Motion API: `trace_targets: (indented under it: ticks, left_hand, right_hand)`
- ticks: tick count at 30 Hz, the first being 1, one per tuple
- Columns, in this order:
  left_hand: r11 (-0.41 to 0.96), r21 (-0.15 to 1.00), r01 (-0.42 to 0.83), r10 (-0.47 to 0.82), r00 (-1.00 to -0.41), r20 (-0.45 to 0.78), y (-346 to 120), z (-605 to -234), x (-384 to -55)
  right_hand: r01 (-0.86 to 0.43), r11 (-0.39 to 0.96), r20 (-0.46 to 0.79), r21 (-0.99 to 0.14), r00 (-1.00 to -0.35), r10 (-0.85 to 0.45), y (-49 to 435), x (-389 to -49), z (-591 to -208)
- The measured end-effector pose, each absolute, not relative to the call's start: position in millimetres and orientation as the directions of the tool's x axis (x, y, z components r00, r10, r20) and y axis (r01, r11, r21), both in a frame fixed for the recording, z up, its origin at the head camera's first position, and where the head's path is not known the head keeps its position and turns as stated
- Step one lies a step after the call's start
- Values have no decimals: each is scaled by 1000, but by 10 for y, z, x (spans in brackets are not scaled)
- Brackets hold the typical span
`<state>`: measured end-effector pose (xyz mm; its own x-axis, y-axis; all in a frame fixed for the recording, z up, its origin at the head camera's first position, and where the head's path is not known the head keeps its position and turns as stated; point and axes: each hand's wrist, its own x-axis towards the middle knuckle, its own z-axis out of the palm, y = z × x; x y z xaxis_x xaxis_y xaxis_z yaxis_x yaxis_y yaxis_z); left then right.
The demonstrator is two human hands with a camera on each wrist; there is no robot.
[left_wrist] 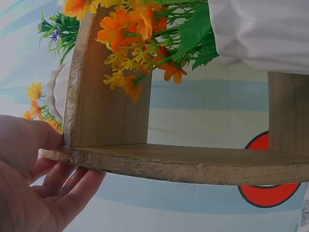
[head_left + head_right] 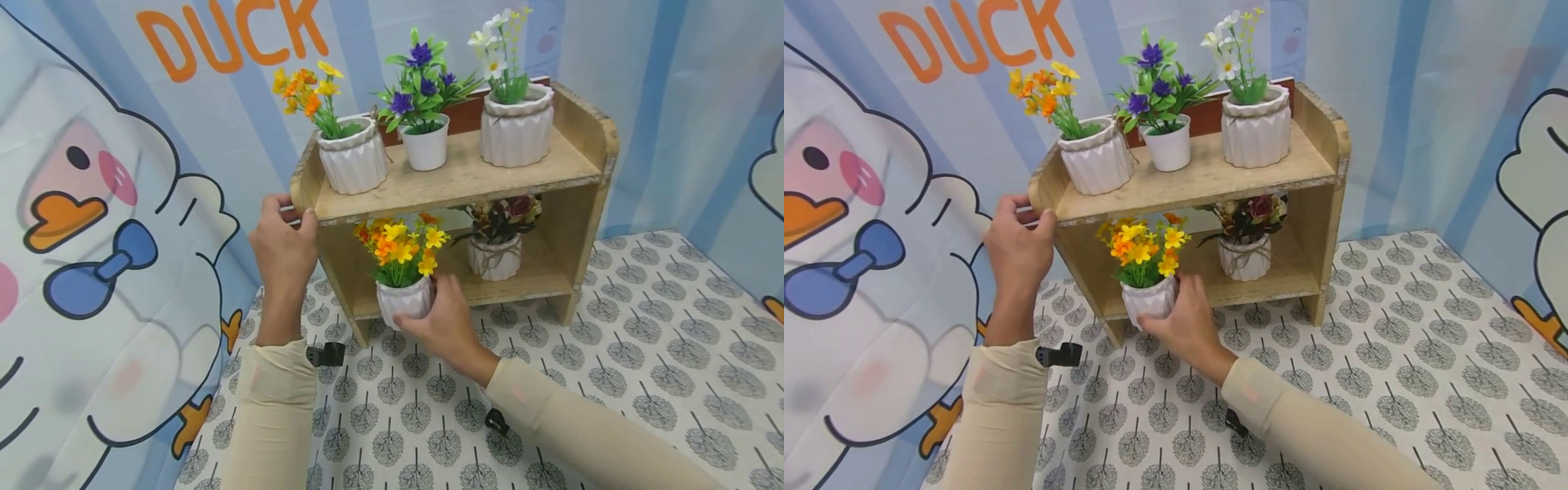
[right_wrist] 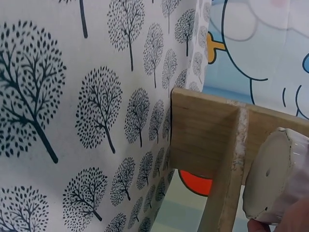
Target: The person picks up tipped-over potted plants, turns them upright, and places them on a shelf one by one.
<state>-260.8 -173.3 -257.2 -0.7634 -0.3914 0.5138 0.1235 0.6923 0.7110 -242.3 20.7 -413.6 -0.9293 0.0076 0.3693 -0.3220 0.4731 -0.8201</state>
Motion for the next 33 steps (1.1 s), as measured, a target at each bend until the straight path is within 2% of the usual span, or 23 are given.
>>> trace_targets:
  ticks: [21,33]
  left_hand:
    - [699,701,145,-386,-748,540,-1746,-2585,-2630]
    - [701,700,138,-393,-745,540,-1744,-2588,-2632]
  right_hand:
    - [-262,464,344,-846,-934,99,73,-2731,-4208]
    - [-314,466,415,-828,-900,131,-24,-2927,-4250]
